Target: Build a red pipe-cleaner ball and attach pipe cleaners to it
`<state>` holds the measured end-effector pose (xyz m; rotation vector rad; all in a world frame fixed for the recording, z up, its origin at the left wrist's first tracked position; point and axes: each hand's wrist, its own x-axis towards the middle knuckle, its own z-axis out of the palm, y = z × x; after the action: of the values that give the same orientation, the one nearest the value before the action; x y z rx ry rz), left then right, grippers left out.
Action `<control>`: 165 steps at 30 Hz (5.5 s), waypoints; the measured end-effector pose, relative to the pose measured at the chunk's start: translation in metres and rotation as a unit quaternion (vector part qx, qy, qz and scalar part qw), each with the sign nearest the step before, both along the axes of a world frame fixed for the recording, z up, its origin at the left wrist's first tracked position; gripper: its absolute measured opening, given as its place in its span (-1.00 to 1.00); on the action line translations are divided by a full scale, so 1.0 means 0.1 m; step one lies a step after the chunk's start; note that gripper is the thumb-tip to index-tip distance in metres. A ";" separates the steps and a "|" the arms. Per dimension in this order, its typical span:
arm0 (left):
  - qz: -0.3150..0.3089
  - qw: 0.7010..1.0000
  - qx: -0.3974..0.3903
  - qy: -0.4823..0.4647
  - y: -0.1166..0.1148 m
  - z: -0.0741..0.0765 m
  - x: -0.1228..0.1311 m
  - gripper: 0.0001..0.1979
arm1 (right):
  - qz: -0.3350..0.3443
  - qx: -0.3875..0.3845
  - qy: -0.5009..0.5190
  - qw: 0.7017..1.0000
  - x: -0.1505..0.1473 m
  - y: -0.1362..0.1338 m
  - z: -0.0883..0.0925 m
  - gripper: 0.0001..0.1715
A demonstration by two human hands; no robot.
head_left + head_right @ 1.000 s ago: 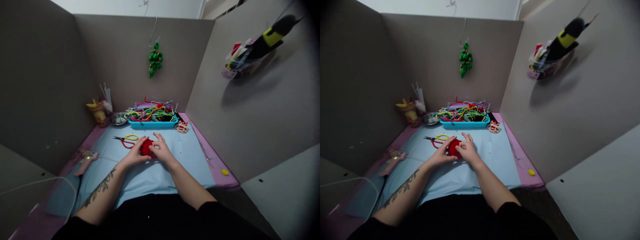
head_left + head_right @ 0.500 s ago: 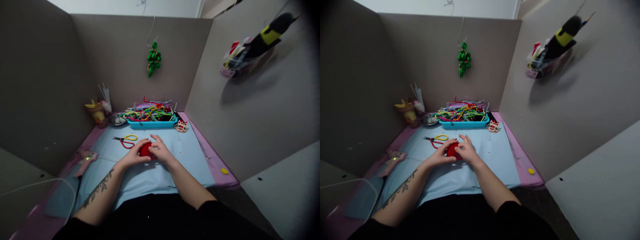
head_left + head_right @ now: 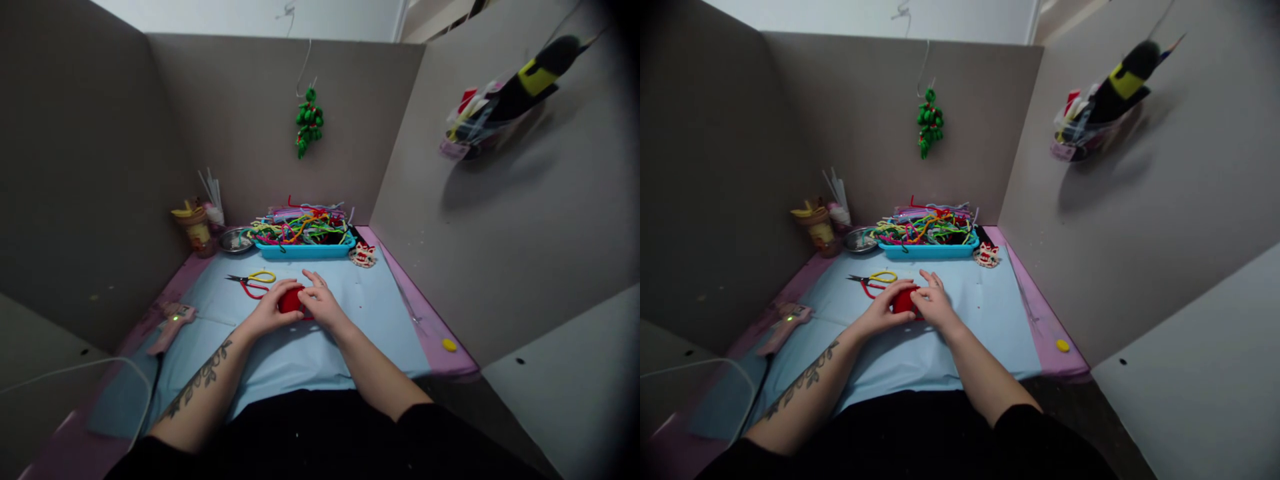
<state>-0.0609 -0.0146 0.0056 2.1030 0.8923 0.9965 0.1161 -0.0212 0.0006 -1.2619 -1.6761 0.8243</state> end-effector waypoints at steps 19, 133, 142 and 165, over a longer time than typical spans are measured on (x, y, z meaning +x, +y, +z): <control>-0.068 0.878 -0.375 -0.290 -0.02 0.02 -0.06 -0.42 | -0.063 0.218 -0.007 0.974 -0.04 -0.14 0.11 -0.63; 0.085 0.991 -0.090 -0.059 0.02 -0.02 0.04 -0.42 | -0.153 0.146 0.178 0.961 0.01 0.05 -0.01 -0.57; 0.216 0.967 -0.028 -0.129 0.09 -0.08 0.00 -0.39 | -0.048 0.039 0.206 0.977 -0.06 0.01 -0.01 -0.78; 0.141 0.985 0.100 -0.011 -0.02 -0.08 0.10 -0.42 | 0.004 -0.107 0.438 0.893 -0.39 -0.06 -0.06 -0.73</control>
<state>-0.0514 -0.0163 -0.0023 2.1640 1.1429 1.2987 0.0770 -0.0268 -0.0053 -0.8047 -0.8688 1.3560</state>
